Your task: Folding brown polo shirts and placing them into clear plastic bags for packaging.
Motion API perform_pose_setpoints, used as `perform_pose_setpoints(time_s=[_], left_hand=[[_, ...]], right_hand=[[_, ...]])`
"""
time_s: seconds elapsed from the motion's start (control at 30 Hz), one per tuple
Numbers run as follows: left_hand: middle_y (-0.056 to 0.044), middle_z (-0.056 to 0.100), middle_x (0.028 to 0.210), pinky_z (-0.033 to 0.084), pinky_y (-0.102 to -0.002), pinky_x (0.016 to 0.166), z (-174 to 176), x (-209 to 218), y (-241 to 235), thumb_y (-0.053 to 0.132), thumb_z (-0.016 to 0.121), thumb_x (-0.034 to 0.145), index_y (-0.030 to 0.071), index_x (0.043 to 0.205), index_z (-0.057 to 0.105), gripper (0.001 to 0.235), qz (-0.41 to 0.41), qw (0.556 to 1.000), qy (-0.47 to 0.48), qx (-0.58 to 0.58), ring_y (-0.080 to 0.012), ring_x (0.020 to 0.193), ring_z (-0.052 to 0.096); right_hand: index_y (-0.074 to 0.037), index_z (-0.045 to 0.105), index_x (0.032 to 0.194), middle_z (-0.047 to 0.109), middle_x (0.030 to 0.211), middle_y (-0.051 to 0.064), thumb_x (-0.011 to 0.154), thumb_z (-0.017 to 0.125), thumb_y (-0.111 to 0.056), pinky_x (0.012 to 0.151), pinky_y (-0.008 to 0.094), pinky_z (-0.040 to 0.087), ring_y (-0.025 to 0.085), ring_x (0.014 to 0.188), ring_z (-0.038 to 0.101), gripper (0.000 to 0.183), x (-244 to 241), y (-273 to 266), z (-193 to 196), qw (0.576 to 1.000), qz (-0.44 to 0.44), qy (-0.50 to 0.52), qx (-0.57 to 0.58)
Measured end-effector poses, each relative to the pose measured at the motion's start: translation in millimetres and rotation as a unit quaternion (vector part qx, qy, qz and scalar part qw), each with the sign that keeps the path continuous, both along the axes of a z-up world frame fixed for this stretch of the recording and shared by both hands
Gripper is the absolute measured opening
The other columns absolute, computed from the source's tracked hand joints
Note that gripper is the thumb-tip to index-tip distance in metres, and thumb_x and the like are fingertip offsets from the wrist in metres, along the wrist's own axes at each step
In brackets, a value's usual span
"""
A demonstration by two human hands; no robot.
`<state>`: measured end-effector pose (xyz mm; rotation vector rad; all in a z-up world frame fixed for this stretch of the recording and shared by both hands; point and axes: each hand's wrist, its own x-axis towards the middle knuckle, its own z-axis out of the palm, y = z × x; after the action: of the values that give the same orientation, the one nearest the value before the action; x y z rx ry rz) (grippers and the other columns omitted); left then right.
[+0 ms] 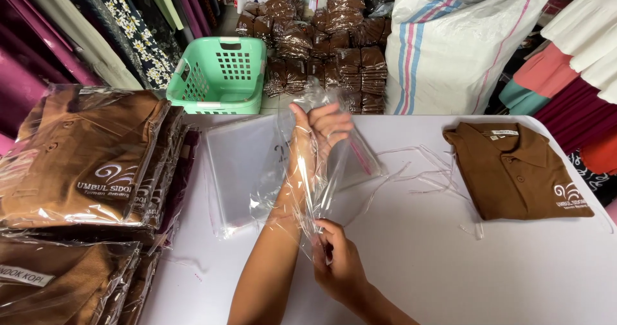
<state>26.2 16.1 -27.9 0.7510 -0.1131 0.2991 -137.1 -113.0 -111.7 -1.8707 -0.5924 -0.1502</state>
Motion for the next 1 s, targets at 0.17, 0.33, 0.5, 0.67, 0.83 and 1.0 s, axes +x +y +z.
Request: perform_pose_setpoints(time_s=[0.17,0.33,0.5,0.67,0.83,1.0], left_hand=[[-0.006,0.056,0.15,0.043,-0.034,0.093,6,-5,-4,0.064,0.033,0.103,0.022,0.168,0.036,0.077,-0.11,0.99,-0.047,0.069,-0.0163,0.124,0.053],[-0.009,0.076,0.11,0.064,-0.03,0.075,16,-10,-8,0.008,0.067,0.096,0.008,0.14,0.061,0.045,0.068,0.986,-0.005,0.151,-0.0154,0.093,0.072],[-0.004,0.052,0.146,0.051,-0.039,0.105,29,-26,-18,0.035,0.092,0.07,0.024,0.123,0.05,0.069,0.221,0.945,0.11,0.215,-0.0291,0.133,0.057],[-0.025,0.029,0.16,0.029,-0.067,0.124,14,-18,-10,0.038,0.07,0.102,0.026,0.157,0.043,0.062,0.317,0.848,-0.036,0.422,-0.0415,0.162,0.021],[-0.022,0.067,0.136,0.069,-0.039,0.077,7,-1,6,0.037,0.048,0.107,0.014,0.159,0.041,0.057,0.046,0.999,-0.011,-0.014,-0.0357,0.109,0.075],[-0.025,0.025,0.169,0.069,-0.058,0.086,25,-26,3,0.054,0.074,0.086,0.045,0.163,0.011,0.1,0.101,0.99,-0.01,0.102,-0.0529,0.149,0.041]], right_hand=[[-0.002,0.055,0.13,0.054,0.06,0.001,0.104,0.051,-0.023,0.047,0.031,0.037,0.013,0.05,0.043,0.034,10,-8,-5,0.999,-0.029,-0.024,0.018],[-0.002,0.054,0.13,0.046,0.06,0.0,0.103,0.053,-0.017,0.05,0.03,0.036,0.012,0.053,0.038,0.031,9,-8,-5,0.998,-0.032,-0.036,0.034],[-0.003,0.053,0.135,0.059,0.066,0.001,0.1,0.054,-0.013,0.052,0.026,0.041,0.01,0.053,0.045,0.036,14,-13,6,0.997,-0.047,-0.022,0.055],[-0.014,0.048,0.149,0.057,0.07,0.001,0.104,0.04,-0.034,0.07,0.035,0.054,0.019,0.066,0.067,0.05,40,-22,4,0.986,-0.029,0.142,-0.081],[-0.018,0.043,0.154,0.077,0.095,0.007,0.098,0.039,-0.029,0.077,0.034,0.057,0.023,0.086,0.078,0.058,42,-27,5,0.982,-0.028,0.168,-0.076],[-0.024,0.009,0.17,0.063,0.123,-0.002,0.066,0.064,-0.08,0.087,0.034,0.053,0.018,0.092,0.066,0.13,58,-44,39,0.948,0.094,0.211,-0.22]])
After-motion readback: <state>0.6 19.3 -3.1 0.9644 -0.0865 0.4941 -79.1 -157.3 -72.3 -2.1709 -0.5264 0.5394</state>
